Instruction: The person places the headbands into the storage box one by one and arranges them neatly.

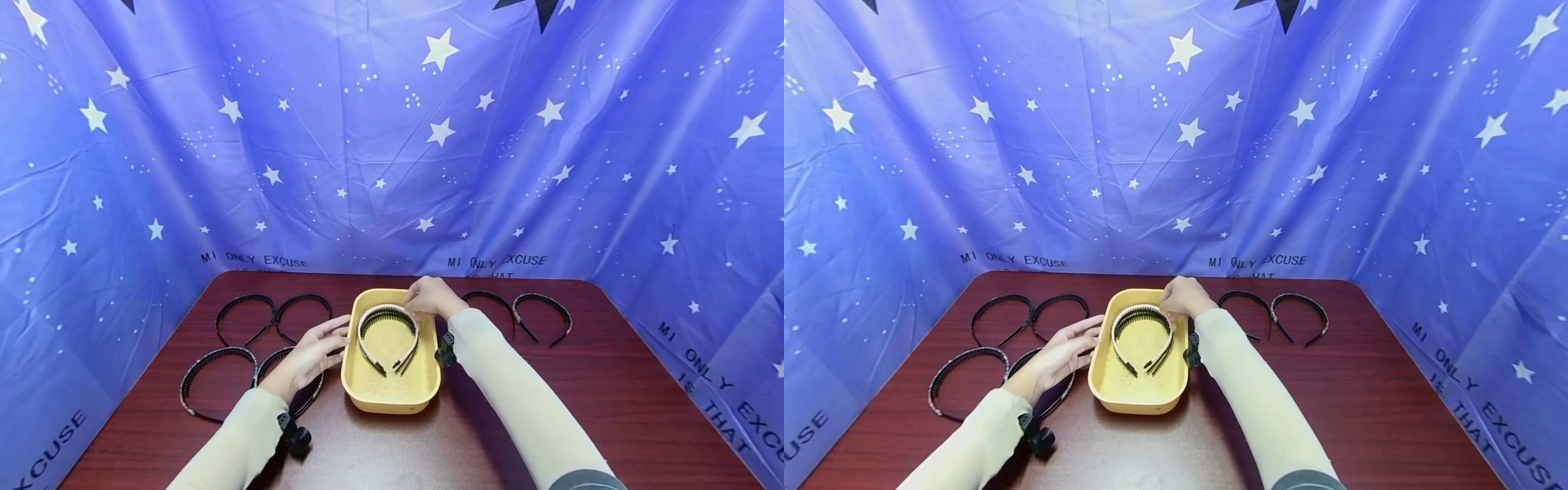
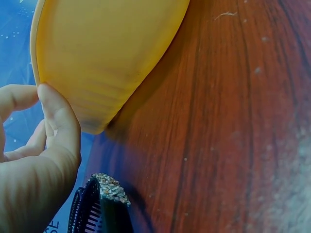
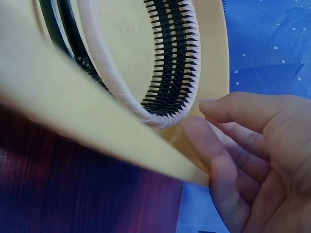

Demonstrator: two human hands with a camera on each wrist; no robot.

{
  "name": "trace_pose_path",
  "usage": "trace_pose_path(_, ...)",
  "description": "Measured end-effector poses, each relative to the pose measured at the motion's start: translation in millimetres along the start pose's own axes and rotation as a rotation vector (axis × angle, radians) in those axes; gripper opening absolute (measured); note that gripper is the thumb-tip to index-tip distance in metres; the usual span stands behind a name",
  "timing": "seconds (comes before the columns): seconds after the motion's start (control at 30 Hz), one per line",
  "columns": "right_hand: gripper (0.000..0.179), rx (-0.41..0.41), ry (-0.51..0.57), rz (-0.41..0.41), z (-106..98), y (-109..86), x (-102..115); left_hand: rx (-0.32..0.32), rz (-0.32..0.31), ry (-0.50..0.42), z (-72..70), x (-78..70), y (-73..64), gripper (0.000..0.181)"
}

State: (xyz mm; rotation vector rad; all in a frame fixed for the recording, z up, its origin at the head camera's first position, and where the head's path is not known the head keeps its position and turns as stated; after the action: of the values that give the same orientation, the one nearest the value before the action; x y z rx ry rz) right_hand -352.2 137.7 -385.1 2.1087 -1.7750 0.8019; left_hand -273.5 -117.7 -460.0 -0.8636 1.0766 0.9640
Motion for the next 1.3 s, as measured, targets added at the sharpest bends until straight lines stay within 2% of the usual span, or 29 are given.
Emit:
trace_pose_path(0.3,0.015,-0.004,0.133,-0.051,-4.4,-5.3,-8.0,-0.013,-0.002,-0.015,-0.8,-0.1,0.0,0.061)
trace_pose_path(0.57,0.015,-0.023,0.121,-0.084,-13.9,-11.0,-13.3,-0.007,-0.008,-0.019,0.6,0.7,1.7,0.062)
trace_pose_path(0.97,0.021,-0.024,0.169,-0.101,-22.4,-14.8,-14.8,0.005,-0.001,-0.014,-0.9,-0.4,0.8,0.062)
trace_pose_path(1.3,0.023,-0.098,0.163,-0.105,-40.2,-19.4,-35.5,0.004,-0.003,-0.008,0.0,-0.8,0.0,0.061)
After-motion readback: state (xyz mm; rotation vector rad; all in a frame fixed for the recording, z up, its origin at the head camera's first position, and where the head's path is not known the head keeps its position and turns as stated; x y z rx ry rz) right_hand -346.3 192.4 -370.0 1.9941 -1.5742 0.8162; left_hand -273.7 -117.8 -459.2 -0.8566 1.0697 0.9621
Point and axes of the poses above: each hand's wrist, its own y-axis towards the middle knuckle, its own z-axis out of the palm, x = y × z, the point moved 2 cm from there along y, towards the middle knuckle
